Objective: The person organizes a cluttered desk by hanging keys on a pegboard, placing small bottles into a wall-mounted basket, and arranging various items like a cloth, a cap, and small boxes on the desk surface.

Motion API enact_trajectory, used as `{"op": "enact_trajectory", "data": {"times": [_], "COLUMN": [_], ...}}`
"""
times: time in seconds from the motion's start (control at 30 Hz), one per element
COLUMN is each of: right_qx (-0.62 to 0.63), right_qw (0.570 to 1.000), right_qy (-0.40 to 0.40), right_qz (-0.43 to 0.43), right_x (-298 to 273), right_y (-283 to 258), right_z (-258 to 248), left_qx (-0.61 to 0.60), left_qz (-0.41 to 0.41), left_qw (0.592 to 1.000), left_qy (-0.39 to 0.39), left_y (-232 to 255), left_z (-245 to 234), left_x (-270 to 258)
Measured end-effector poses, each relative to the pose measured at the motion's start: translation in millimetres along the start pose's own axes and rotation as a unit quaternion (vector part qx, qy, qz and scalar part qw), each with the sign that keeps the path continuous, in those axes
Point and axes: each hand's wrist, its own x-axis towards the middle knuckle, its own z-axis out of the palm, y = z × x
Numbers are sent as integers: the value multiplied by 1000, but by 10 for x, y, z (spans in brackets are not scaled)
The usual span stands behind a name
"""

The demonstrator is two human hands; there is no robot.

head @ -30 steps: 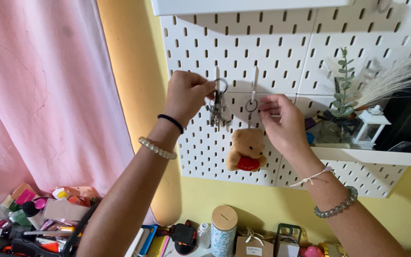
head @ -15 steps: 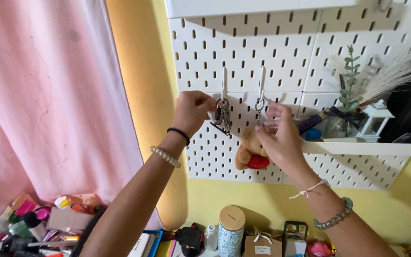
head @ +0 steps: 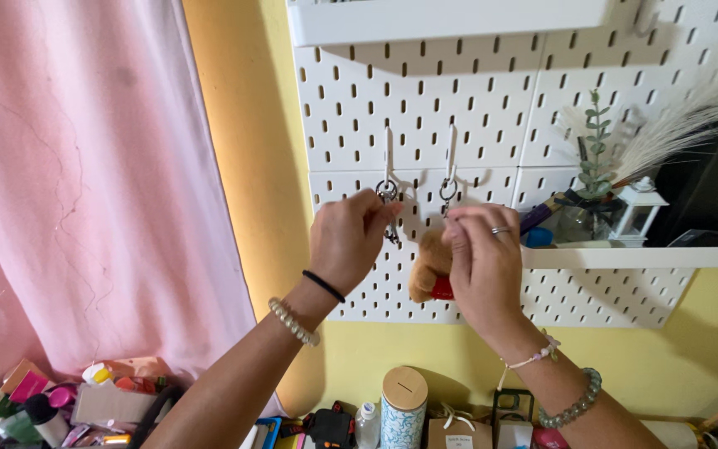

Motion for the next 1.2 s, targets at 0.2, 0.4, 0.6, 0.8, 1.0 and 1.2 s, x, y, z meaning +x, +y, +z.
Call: {"op": "enact_trajectory", "data": {"times": [0.2, 0.4, 0.6, 0.8, 1.0, 1.2], "right_qx": [36, 75, 605, 794, 650, 730], "right_qw": [999, 983, 668, 515, 478, 550], "right_qy": [-40, -99, -157, -253, -40, -189], "right_qz": [-4, 133, 404, 201, 590, 360], "right_x": [66, -74, -316, -240, -439, -303], "right_y": [-224, -113, -10, -185, -33, 12], "right_z": [-145, -249, -196, -374, -661, -955], "left_qx": [-54, -62, -179, -113, -93, -128], "left_qz": [-14, 75, 200, 430, 432, 351], "left_qw": [997, 995, 962, 896, 896, 927], "left_qy": [-56, -9, 60, 6, 52, 29], "left_y": [164, 242, 653, 971, 732, 578], "left_z": [2, 126, 350, 645, 816, 772], "left_x": [-53, -179, -404, -592, -223, -62]}}
